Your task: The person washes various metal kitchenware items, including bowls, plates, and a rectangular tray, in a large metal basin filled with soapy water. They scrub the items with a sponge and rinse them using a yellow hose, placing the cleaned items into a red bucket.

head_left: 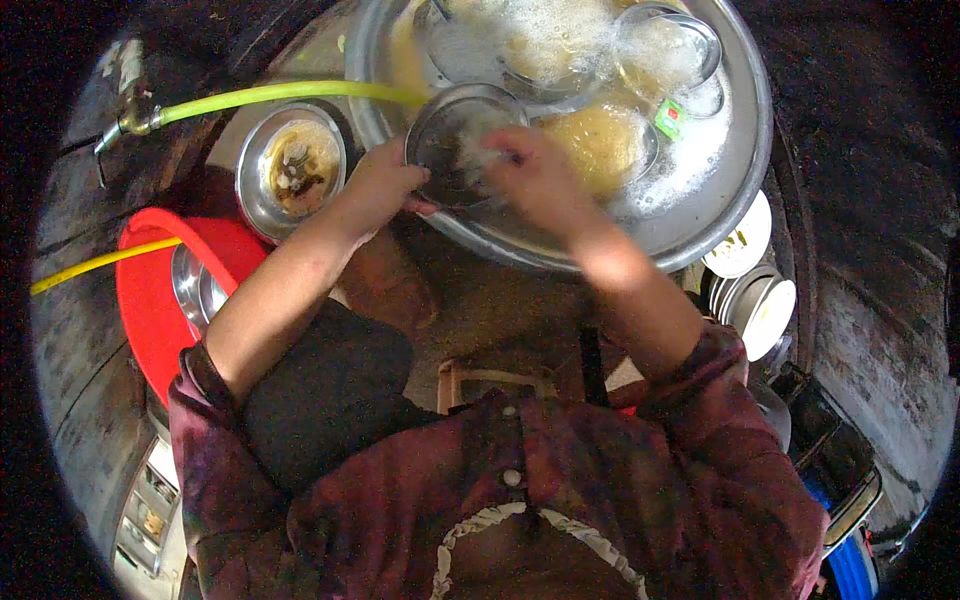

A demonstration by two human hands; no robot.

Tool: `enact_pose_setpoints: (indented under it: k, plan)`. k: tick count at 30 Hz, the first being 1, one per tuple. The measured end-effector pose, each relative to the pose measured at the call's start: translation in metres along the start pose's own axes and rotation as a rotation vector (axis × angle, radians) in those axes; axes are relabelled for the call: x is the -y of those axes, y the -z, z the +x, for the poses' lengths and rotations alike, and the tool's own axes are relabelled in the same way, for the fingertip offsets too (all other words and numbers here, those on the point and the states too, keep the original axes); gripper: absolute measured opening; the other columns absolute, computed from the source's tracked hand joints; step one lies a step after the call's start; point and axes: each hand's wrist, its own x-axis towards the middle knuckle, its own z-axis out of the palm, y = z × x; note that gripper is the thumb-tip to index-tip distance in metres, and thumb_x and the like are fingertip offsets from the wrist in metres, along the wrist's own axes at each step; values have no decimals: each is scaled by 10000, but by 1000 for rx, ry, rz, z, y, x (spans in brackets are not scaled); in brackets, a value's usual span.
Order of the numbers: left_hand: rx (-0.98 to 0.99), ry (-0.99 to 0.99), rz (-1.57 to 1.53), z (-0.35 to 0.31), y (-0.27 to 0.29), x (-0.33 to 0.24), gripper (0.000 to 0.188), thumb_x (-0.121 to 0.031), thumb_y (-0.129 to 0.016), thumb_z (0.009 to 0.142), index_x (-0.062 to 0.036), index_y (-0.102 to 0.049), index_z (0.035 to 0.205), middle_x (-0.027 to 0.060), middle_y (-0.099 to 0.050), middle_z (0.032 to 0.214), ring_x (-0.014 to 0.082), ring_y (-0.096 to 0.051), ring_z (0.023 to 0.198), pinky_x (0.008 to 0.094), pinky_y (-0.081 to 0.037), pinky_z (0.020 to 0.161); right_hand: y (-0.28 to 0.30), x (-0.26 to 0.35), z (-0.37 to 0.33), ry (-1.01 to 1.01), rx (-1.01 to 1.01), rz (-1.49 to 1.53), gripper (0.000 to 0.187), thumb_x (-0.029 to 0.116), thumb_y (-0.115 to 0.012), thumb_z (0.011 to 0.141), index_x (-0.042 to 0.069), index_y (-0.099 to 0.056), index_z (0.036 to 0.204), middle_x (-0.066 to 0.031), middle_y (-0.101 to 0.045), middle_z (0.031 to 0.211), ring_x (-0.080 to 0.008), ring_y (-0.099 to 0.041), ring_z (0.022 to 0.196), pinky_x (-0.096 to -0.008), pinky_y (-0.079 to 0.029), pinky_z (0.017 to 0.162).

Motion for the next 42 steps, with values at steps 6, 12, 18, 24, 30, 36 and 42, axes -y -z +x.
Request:
enact_pose_setpoints:
  k: [6,12,18,24,30,36,42]
  plan:
    - [30,-32,37,-13,-11,-21,305,-62,-478,770,-14,-486,1071,94,-572,949,158,-580,767,247,-503,591,-48,-7,15,351,-146,-362,190,67,-507,699,45,-557,880,-160,-531,845,-344,-499,870,-412,-414,752]
    - [33,42,-46,-9,0,-8,250,-78,-506,770,-10,-501,1010,65,-592,827,158,-580,670,243,-495,557,-1,-109,14,-5,-287,-742,168,110,-524,735,19,-535,876,-157,-537,845,-333,-521,766,-398,-439,684]
    - [89,67,-163,-14,-3,-15,337,-120,-535,780,-3,-477,1090,103,-559,994,194,-561,871,295,-493,673,10,-92,-13,-663,-249,945,222,72,-477,813,4,-425,1018,-98,-518,822,-218,-555,643,-331,-492,449]
    - [66,-791,913,-11,3,-13,417,-192,-576,770,-74,-472,1156,129,-486,1175,309,-369,1170,414,-228,1001,34,-120,12,-878,-1,1036,131,20,-428,790,-49,-424,901,-138,-517,710,-232,-539,531,-348,-488,410]
    - [84,-250,790,-4,12,-17,296,-136,-499,825,-86,-502,1117,113,-518,1132,291,-516,995,391,-451,815,61,-93,39,-609,-195,824,406,389,-464,832,27,-486,1014,-183,-577,870,-295,-566,747,-375,-476,677]
    - [27,-64,-396,-4,18,-9,283,-111,-422,874,-41,-395,1147,76,-517,1082,236,-541,945,400,-505,753,9,-165,-12,-26,198,-1236,291,267,-539,761,65,-568,968,-151,-595,885,-288,-578,807,-384,-464,710]
    - [60,-45,-551,-1,25,9,263,-89,-419,867,-44,-406,1126,87,-519,1083,240,-536,959,426,-499,759,21,-106,0,-261,77,-252,110,108,-577,737,12,-611,782,-72,-602,706,-124,-538,666,-255,-431,617]
